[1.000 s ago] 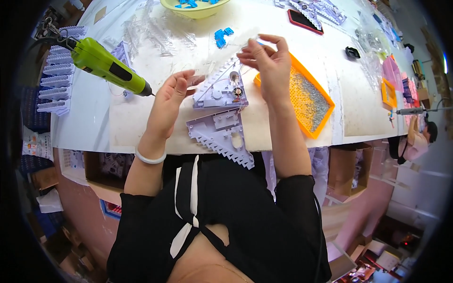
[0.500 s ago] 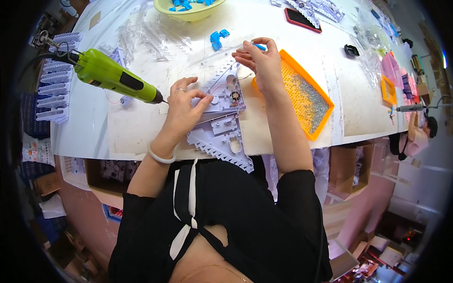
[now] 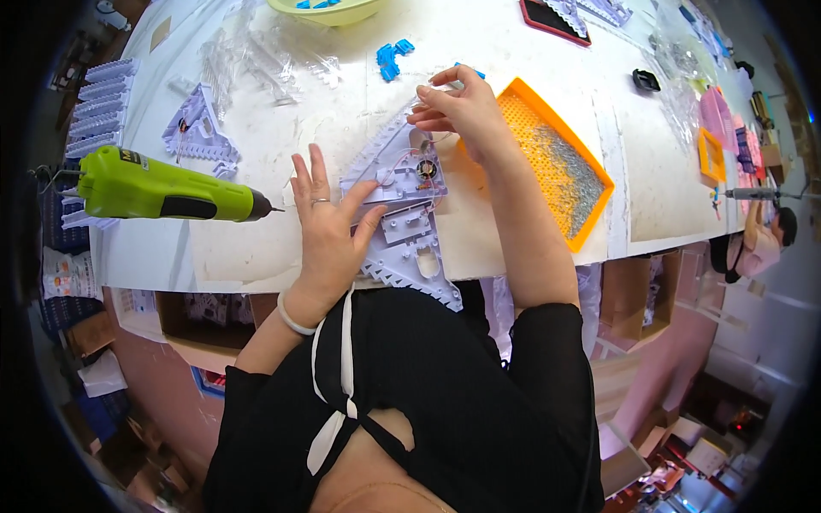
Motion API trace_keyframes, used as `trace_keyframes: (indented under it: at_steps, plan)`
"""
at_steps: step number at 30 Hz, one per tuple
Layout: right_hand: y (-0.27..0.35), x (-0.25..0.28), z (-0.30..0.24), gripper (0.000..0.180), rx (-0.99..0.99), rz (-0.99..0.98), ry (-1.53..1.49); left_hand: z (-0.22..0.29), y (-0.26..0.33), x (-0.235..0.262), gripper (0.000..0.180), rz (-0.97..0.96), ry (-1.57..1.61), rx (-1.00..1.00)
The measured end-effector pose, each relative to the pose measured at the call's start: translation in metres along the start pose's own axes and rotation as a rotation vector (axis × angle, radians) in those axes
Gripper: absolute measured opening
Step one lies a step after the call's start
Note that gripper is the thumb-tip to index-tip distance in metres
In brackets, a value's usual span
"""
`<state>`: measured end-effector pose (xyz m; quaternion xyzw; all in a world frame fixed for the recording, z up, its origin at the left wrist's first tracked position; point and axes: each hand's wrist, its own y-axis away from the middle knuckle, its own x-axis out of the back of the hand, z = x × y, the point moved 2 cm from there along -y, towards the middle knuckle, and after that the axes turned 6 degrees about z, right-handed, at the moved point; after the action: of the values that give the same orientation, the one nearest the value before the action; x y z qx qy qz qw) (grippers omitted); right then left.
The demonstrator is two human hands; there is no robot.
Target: The person assembles electronic components, wires, and batteries into a plastic toy frame using a soldering iron.
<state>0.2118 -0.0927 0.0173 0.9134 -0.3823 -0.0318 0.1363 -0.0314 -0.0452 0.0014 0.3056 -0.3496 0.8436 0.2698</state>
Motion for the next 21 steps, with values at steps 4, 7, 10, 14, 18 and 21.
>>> trace_keyframes:
  at_steps: [4,7,10,14,18,21]
  plan:
    - [-0.0012,0.0022,0.0021,0.038,-0.016,0.000,0.026,-0.0009,-0.0026,0.0021,0.029,-0.084,-0.088,-0.120]
    - [-0.0023,0.0032,0.0023,0.037,-0.047,0.007,0.052,-0.0026,-0.0037,0.0001,0.029,-0.104,-0.051,-0.126]
    - [-0.0007,0.0024,0.0003,0.036,-0.069,0.005,0.102,-0.0014,-0.0047,0.0009,0.028,-0.117,-0.054,-0.143]
    - [-0.0004,0.0007,-0.0014,0.034,-0.080,0.006,0.129,-0.0021,-0.0058,0.0012,0.027,-0.108,-0.058,-0.168]
    - [-0.0050,0.0061,0.0022,0.033,-0.042,-0.038,0.222,-0.0014,-0.0072,0.0015,0.023,-0.100,-0.053,-0.210]
    - [-0.0055,0.0076,0.0004,0.032,-0.012,-0.032,0.312,-0.0024,-0.0046,-0.0012,0.022,-0.113,-0.062,-0.248]
